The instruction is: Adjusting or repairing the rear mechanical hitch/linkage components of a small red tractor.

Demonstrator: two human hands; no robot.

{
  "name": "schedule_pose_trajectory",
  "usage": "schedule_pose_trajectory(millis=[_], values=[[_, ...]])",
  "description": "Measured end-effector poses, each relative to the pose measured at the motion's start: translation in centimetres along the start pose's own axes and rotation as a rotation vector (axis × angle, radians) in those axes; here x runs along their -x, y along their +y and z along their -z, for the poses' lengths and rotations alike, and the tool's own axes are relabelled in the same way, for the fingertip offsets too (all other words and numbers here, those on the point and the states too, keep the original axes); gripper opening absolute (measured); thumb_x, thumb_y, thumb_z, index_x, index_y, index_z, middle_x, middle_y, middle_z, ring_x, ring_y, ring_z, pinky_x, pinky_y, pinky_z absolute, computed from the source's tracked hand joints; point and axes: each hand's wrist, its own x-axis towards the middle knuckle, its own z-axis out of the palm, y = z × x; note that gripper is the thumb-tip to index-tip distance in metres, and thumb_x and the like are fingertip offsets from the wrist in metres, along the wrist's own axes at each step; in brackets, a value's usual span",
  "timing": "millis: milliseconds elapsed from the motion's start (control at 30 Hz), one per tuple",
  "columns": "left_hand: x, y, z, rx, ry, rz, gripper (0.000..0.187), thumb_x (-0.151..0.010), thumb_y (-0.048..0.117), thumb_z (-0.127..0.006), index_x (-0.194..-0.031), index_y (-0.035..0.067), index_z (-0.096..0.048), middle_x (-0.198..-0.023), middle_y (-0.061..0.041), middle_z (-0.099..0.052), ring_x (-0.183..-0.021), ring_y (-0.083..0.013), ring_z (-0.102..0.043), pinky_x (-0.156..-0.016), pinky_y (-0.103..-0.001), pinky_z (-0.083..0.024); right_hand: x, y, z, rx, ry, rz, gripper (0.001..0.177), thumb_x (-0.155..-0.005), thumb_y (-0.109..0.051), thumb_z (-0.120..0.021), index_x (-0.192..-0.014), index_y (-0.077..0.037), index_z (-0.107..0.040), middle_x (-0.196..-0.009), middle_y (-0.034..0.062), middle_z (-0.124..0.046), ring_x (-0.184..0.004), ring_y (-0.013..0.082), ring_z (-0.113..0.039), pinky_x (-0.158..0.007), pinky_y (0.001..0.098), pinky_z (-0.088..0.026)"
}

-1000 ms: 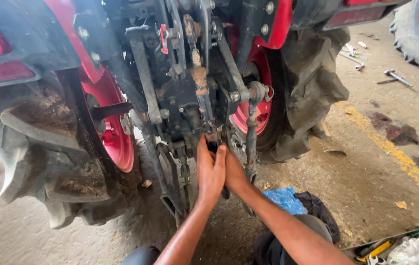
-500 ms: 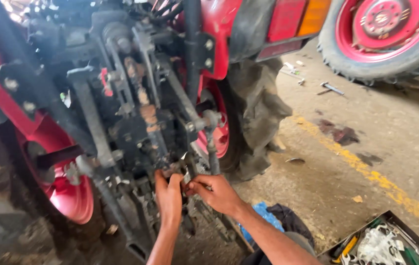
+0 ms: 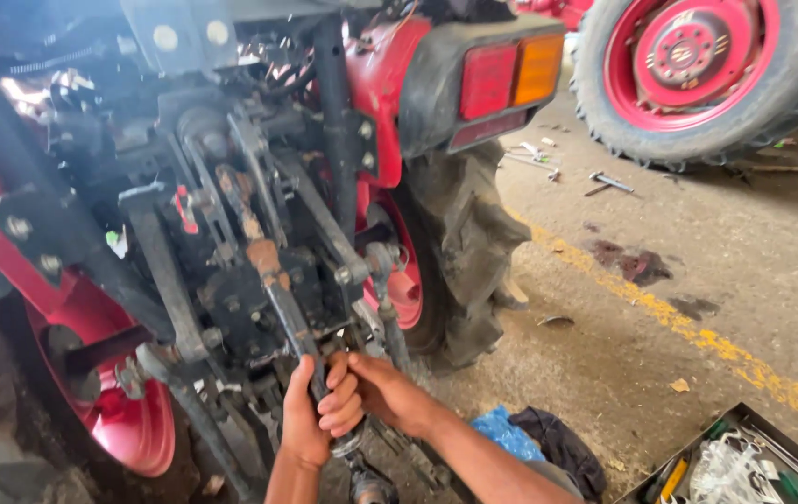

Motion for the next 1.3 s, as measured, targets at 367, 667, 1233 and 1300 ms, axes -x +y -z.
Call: schedule_pose_trajectory(millis=[367,667,1233,1300], values=[[0.4,-0.3,2.2,-0.632,0.737,-0.078,0.068,-0.097,0.064,-0.041,-0.117,0.002,-0.062,-0.078,-0.007,-0.065,-0.062,-0.0200,-0.061,-0.058,-0.034,-0.051,-1.5,5.3,3.5,0.244,0.214,-0.072,0.057,-0.105,-0.042,-0.064,-0.150,-0.010,-0.053,-0.097,-0.0060,-0.058,-0.080,0.0049,-0.049,-0.067,0.0212,-0.039],[0.4,-1.2,6.6,-1.004,0.931,-0.348,0.078,-0.096,0.061,-0.052,-0.143,-0.001,-0.056,-0.141,-0.012,-0.062,-0.129,-0.0218,-0.057,-0.108,-0.033,-0.041,-3.2,9.3,7.3,0.712,0.181,-0.004,0.078,-0.103,-0.050,-0.061,-0.158,-0.001,-0.035,-0.133,0.0003,-0.055,-0.120,0.0099,-0.051,-0.101,0.0275,-0.043],[0.3,-3.4,-0.3,-0.963,0.939,-0.496,0.066,-0.094,0.068,-0.059,-0.098,0.003,-0.068,-0.082,0.001,-0.059,-0.074,-0.0109,-0.052,-0.067,-0.027,-0.043,0.4,5.6,-0.4,0.824,0.316,0.182,0.041,-0.106,-0.036,-0.055,-0.122,0.001,-0.062,-0.096,0.0038,-0.059,-0.092,0.0131,-0.054,-0.082,0.0309,-0.046],[-0.1,-3.2,0.0,-0.931,0.983,-0.455,0.066,-0.090,0.070,-0.060,-0.095,0.004,-0.070,-0.080,0.001,-0.062,-0.073,-0.0104,-0.056,-0.068,-0.024,-0.046,0.0,6.0,0.6,0.894,0.337,0.192,0.040,-0.105,-0.039,-0.055,-0.115,0.000,-0.060,-0.091,0.0031,-0.060,-0.089,0.0116,-0.055,-0.080,0.0306,-0.048]])
